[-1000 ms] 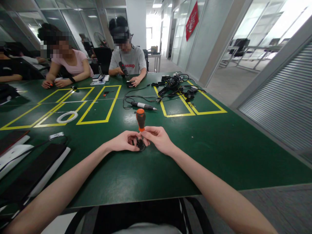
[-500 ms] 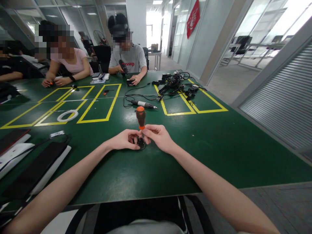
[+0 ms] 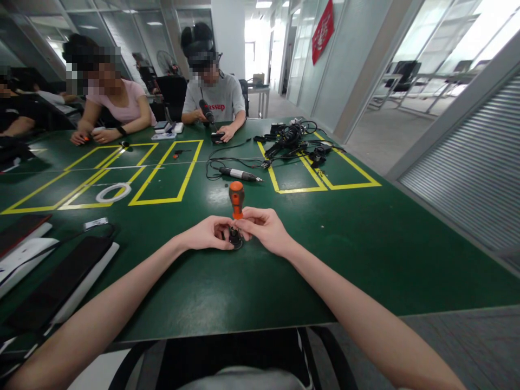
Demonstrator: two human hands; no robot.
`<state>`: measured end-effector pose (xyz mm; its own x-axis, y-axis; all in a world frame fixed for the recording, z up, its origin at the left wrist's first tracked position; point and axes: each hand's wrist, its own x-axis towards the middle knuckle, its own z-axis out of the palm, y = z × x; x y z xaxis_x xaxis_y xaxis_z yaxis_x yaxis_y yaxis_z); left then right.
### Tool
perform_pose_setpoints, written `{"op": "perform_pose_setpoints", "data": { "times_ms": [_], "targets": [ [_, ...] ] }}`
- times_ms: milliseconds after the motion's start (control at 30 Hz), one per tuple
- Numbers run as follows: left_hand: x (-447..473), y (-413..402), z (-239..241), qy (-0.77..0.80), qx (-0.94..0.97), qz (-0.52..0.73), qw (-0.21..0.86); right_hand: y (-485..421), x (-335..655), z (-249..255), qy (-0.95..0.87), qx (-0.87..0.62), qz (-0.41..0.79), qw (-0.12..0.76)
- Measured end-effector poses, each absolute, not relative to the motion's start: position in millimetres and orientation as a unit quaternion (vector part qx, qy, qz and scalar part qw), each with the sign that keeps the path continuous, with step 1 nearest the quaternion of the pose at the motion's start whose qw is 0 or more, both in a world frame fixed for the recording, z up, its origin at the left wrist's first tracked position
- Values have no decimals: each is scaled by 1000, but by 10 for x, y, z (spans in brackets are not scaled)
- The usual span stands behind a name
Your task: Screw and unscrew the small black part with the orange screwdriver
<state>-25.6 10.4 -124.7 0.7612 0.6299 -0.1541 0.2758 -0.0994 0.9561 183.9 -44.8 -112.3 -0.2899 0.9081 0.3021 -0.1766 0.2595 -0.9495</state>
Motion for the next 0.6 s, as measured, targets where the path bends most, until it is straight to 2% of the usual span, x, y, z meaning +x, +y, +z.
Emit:
{"op": "perform_pose_setpoints", "data": {
  "times_ms": [167, 400, 600],
  "targets": [
    [-253, 97, -1228, 307, 724, 153, 598, -447, 1832, -1159, -578, -270, 571, 517],
    [-246, 97, -1223, 311, 721, 155, 600, -443, 1837, -1154, -583, -305, 548, 516],
    [-245, 95, -1236, 318, 719, 148, 600, -436, 1824, -1176, -569, -270, 575, 522]
  ]
}}
